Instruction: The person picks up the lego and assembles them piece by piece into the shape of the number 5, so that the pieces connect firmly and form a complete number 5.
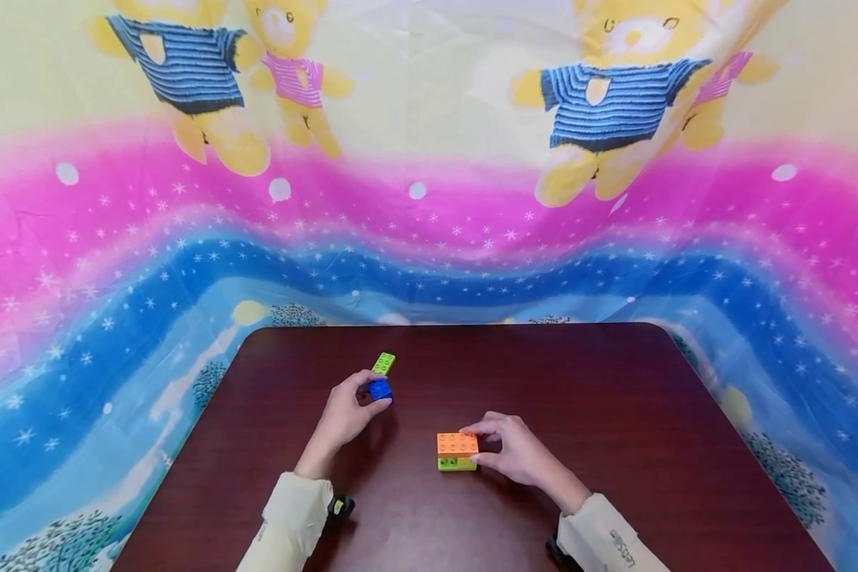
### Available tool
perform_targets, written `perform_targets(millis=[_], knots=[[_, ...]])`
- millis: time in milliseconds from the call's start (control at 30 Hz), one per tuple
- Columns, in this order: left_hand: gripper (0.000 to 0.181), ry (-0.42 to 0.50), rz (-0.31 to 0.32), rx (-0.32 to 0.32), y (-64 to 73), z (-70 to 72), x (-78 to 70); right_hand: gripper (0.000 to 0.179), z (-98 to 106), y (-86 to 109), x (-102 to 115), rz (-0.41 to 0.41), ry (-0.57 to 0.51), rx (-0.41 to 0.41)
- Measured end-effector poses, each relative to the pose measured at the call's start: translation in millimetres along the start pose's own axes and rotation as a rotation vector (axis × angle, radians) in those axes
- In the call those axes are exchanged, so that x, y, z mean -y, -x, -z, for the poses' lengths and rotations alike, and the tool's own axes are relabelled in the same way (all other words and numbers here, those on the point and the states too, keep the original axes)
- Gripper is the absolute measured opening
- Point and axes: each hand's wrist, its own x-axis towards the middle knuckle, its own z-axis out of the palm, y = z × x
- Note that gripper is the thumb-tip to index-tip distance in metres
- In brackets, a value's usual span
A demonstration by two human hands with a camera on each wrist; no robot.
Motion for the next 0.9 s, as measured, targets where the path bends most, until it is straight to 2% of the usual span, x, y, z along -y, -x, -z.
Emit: perform_targets(millis=[467, 700, 900], knots=[[0.044, 0.015, -0.091, 0.005, 12.2, -5.9, -21.2, 0.045, -1.7, 0.5, -1.9, -0.004, -0.005, 0.002], [0.045, 0.042, -0.144, 0.061, 18.5, -9.2, -34.2, 0.045, -2.1, -1.2, -3.3, -0.002, -0.002, -0.001], [0.047, 0.029, -0.211, 0.113, 21.2, -13.8, -43.2, 0.046, -1.7, -2.4, -3.1, -0.013, 0.006, -0.003]])
